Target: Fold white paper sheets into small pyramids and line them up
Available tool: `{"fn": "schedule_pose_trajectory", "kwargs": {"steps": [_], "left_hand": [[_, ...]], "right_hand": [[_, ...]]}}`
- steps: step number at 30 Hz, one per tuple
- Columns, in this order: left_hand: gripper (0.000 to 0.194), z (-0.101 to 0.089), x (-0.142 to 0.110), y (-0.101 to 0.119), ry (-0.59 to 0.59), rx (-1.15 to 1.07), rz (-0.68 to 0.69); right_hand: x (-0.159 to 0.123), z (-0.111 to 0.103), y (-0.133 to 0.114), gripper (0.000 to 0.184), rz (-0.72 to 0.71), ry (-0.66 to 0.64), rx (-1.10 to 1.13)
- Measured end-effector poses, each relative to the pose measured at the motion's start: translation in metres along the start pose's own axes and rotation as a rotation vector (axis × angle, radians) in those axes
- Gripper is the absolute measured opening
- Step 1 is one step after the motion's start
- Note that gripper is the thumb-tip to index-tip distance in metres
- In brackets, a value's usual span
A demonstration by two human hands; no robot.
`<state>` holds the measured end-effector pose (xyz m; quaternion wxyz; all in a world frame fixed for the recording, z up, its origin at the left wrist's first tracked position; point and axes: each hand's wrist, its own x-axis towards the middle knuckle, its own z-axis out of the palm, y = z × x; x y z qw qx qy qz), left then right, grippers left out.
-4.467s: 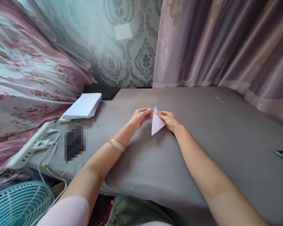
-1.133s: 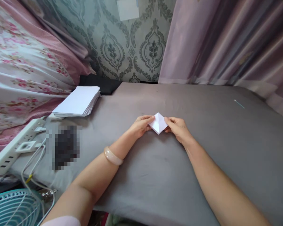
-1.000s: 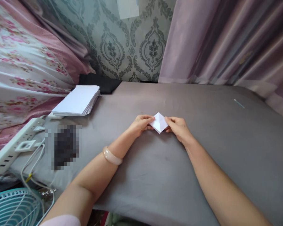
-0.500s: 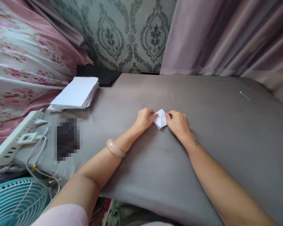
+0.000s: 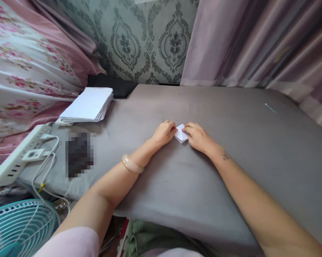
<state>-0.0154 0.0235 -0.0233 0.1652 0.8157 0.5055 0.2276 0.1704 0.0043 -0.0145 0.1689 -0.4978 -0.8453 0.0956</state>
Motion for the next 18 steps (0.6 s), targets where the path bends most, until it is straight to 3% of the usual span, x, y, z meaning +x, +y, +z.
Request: {"fn": "schedule_pose_trajectory", "kwargs": {"steps": [5, 18], "left_hand": [[0.014, -0.010, -0.009, -0.002, -0.054, -0.120, 0.058], [0.020, -0.009, -0.016, -0.002, -0.038, -0.205, -0.003]], "right_hand": [[-0.004, -0.001, -0.003, 0.028, 0.039, 0.039, 0.085], [-0.011, 0.011, 0.003, 0.034, 0.048, 0.067, 0.105]]}}
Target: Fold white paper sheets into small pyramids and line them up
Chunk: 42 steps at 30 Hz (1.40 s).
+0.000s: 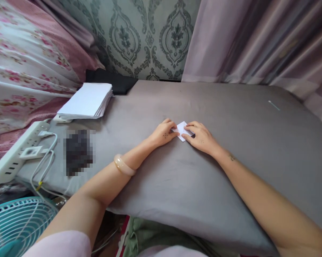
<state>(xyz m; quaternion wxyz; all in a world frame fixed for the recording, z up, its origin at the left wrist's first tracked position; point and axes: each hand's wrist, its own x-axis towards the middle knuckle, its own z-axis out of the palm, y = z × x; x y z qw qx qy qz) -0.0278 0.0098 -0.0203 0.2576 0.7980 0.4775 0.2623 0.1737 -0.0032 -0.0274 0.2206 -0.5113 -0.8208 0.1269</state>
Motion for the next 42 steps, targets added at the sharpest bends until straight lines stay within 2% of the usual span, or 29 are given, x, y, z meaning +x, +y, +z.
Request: {"fn": "schedule_pose_trajectory", "kwargs": {"steps": [3, 6, 10, 13, 16, 18, 21, 28, 35, 42], "left_hand": [[0.020, -0.006, -0.005, 0.000, -0.018, 0.024, 0.018], [0.025, -0.013, -0.013, 0.000, -0.057, 0.091, 0.109], [0.034, -0.018, -0.020, 0.006, -0.158, 0.358, 0.269], [0.037, -0.017, -0.022, 0.013, -0.196, 0.524, 0.302], [0.036, -0.013, -0.022, 0.018, -0.185, 0.576, 0.327], [0.035, -0.011, -0.021, 0.018, -0.183, 0.563, 0.342], [0.034, -0.009, -0.020, 0.014, -0.178, 0.457, 0.309], [0.023, -0.014, -0.008, -0.007, -0.084, 0.139, 0.210], [0.025, -0.013, -0.001, -0.009, -0.066, 0.080, 0.172], [0.025, -0.011, -0.001, -0.010, -0.041, 0.050, 0.190]], "right_hand": [[-0.003, 0.002, 0.002, 0.035, -0.017, 0.026, 0.020], [-0.006, 0.002, 0.002, 0.033, -0.033, 0.040, 0.032], [-0.008, 0.001, 0.002, 0.033, -0.052, 0.038, 0.036], [-0.009, 0.000, 0.000, 0.041, -0.077, 0.071, 0.033], [-0.010, -0.001, -0.005, 0.038, -0.184, 0.079, -0.005], [-0.012, -0.002, -0.008, 0.036, -0.244, 0.019, -0.037], [-0.015, -0.005, -0.012, 0.040, -0.252, -0.053, -0.048], [-0.019, -0.007, -0.010, 0.040, -0.174, 0.028, 0.017], [-0.017, -0.009, -0.014, 0.041, -0.146, -0.015, 0.021], [-0.014, -0.001, -0.006, 0.026, -0.121, 0.128, 0.112]]}}
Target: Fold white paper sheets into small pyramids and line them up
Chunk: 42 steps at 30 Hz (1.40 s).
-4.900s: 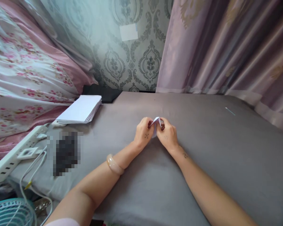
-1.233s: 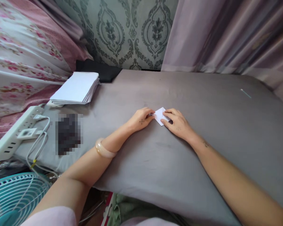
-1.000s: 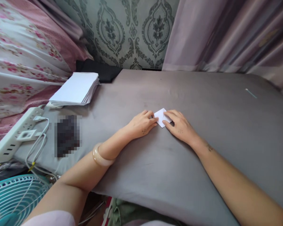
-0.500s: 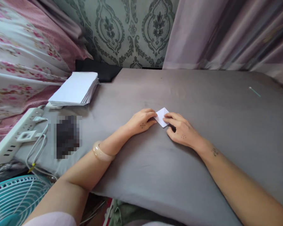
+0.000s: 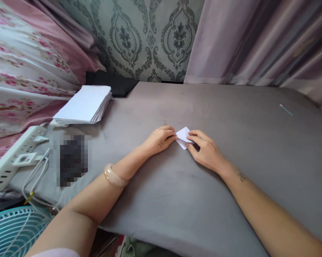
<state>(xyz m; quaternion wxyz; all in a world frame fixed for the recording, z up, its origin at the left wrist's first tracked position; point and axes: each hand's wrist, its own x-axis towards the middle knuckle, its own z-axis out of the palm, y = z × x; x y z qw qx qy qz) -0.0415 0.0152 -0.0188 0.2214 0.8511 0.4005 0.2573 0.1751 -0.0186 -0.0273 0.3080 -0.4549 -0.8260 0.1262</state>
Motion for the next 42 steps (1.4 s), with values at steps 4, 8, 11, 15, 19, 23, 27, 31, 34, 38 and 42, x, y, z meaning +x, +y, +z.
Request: {"fn": "schedule_pose_trajectory", "kwargs": {"steps": [4, 8, 11, 15, 19, 23, 27, 31, 34, 38, 42], "left_hand": [[0.020, 0.003, 0.001, 0.000, 0.046, 0.000, -0.069], [0.013, 0.006, 0.005, 0.004, 0.104, -0.073, -0.202], [0.011, 0.008, 0.009, 0.008, 0.131, -0.120, -0.310], [0.013, 0.010, 0.013, 0.011, 0.150, -0.120, -0.369], [0.012, 0.011, 0.016, 0.012, 0.155, -0.096, -0.429], [0.012, 0.012, 0.016, 0.011, 0.156, -0.061, -0.453], [0.008, 0.015, 0.015, 0.008, 0.154, -0.052, -0.416], [0.031, 0.018, 0.014, 0.006, 0.064, 0.044, -0.230], [0.041, 0.018, 0.012, 0.006, -0.060, 0.238, -0.093], [0.046, 0.018, 0.011, 0.009, -0.119, 0.398, -0.042], [0.042, 0.017, 0.012, 0.010, -0.075, 0.308, -0.121]], "right_hand": [[0.002, 0.000, 0.004, 0.026, 0.077, 0.048, 0.000], [0.004, 0.000, 0.007, 0.024, 0.237, 0.097, -0.005], [0.005, 0.001, 0.010, 0.026, 0.322, 0.132, -0.004], [0.008, 0.003, 0.013, 0.025, 0.372, 0.184, -0.045], [0.011, 0.004, 0.013, 0.022, 0.415, 0.195, -0.080], [0.012, 0.003, 0.014, 0.021, 0.432, 0.181, -0.090], [0.013, 0.002, 0.017, 0.018, 0.451, 0.170, -0.071], [0.013, 0.002, 0.020, 0.014, 0.460, 0.152, -0.020], [0.012, 0.002, 0.021, 0.015, 0.419, 0.129, -0.021], [0.008, 0.001, 0.017, 0.039, 0.244, -0.009, -0.141], [0.007, -0.003, 0.015, 0.052, 0.144, -0.176, -0.288]]}}
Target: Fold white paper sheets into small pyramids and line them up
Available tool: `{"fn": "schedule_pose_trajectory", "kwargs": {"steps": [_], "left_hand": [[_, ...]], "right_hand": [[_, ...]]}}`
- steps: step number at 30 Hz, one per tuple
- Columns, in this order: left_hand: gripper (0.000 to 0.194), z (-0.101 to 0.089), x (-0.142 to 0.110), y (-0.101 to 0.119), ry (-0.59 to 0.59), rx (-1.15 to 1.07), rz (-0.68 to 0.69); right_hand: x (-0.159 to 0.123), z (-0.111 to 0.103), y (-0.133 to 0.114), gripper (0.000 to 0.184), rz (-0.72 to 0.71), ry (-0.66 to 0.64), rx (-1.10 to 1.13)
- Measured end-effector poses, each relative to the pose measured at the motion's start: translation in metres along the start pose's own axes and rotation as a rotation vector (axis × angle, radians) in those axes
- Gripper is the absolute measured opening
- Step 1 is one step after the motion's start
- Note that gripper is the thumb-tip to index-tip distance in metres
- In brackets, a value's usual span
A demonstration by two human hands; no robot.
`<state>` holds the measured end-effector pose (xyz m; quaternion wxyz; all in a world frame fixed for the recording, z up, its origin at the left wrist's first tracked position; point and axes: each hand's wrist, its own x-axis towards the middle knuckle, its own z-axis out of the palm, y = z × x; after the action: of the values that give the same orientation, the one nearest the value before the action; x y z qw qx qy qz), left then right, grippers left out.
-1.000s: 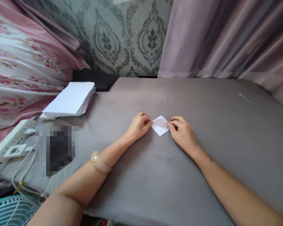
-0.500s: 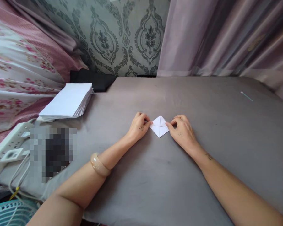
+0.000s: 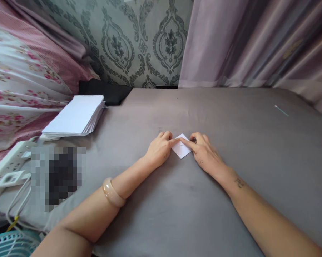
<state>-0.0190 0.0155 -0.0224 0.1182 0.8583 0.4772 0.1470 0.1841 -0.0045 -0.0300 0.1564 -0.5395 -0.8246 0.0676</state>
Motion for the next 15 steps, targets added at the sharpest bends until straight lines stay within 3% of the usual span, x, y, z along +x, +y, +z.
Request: {"fn": "schedule_pose_trajectory", "kwargs": {"steps": [6, 15], "left_hand": [[0.014, -0.0059, 0.0058, -0.0028, 0.086, -0.390, -0.308], [0.009, -0.0082, 0.0096, -0.0032, 0.058, -0.477, -0.339]], "right_hand": [[0.0036, -0.0014, 0.0031, 0.049, 0.001, -0.015, -0.007], [0.0080, 0.0043, 0.0063, 0.052, -0.003, 0.066, 0.195]]}}
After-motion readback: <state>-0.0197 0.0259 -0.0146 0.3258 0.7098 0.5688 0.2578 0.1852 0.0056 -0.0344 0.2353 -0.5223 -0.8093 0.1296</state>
